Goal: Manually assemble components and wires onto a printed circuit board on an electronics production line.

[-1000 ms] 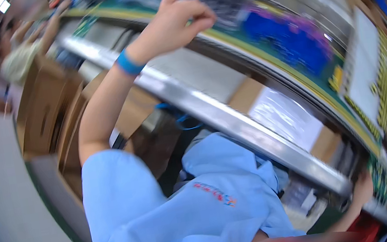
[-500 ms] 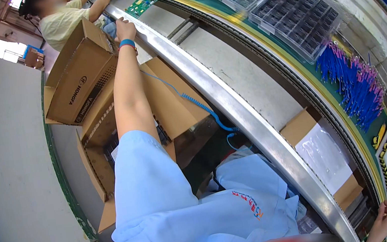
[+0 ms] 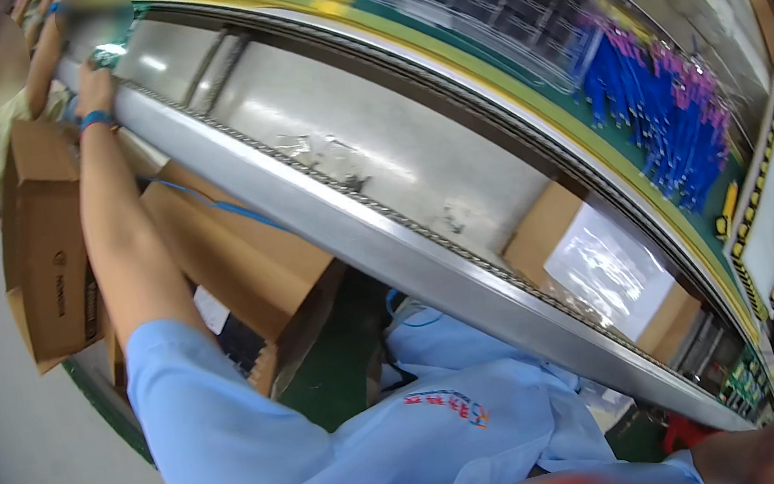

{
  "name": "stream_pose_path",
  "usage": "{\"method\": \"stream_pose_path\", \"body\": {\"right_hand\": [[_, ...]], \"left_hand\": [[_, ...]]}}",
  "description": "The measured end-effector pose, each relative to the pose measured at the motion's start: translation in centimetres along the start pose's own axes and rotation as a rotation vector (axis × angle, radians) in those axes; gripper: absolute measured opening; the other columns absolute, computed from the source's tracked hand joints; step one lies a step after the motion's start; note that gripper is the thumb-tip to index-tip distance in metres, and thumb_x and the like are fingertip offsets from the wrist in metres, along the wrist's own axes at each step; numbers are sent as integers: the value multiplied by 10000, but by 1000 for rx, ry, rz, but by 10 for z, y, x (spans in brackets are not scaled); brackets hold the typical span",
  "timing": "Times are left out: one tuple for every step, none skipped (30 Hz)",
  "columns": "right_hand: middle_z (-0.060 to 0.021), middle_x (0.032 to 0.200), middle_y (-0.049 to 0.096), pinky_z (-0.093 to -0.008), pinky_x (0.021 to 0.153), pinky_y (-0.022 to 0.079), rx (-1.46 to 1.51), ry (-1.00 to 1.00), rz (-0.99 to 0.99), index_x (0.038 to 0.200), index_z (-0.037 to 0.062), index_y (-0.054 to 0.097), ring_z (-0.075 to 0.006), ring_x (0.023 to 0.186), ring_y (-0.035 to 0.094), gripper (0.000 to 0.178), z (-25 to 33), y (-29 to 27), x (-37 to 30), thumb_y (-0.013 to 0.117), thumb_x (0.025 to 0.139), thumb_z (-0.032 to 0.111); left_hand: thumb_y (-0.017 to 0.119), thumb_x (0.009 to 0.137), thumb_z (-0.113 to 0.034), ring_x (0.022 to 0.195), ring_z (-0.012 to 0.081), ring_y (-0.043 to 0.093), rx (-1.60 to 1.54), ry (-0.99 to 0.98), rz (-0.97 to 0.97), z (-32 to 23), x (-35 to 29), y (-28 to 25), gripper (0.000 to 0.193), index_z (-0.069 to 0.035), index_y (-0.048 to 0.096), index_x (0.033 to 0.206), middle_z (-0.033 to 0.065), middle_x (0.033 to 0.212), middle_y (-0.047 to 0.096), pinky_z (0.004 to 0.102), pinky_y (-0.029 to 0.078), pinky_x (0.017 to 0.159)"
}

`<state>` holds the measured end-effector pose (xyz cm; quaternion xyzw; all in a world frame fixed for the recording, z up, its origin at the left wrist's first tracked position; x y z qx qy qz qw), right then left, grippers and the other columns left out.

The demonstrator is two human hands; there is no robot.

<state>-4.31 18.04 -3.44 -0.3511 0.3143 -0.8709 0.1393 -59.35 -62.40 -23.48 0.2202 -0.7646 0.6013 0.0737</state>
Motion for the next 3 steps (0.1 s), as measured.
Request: {"method": "stream_pose_path", "body": {"right_hand": [[-84,836,650,-329,773,524,80,-122,-72,874,21,646,-185,725,613,87,22,2,12,606,896,95],[-80,789,652,-346,761,544,140,-229,-131,814,28,643,-185,674,622,74,46,13,32,610,864,72],[-77,742,654,-363,749,563,219,-371,-214,755,35,640,-185,624,631,83,66,13,36,614,832,49]], "left_hand": [[458,816,-233,1321,378,488,13,-36,-54,7,5,-2,626,-72,481,1420,215,1391,551,459,336,1103],[451,824,-217,1329,356,487,-86,29,-59,-17,-5,20,608,-70,488,1413,212,1403,544,436,335,1109],[447,827,-212,1331,351,487,-81,34,-59,-17,-3,20,613,-71,476,1423,190,1407,548,425,334,1110]]}}
Point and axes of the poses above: each hand's wrist, its own x-axis towards the middle knuckle, its own y-axis out of the palm, z = x × y, the point moved 9 cm from there along x, towards the middle knuckle
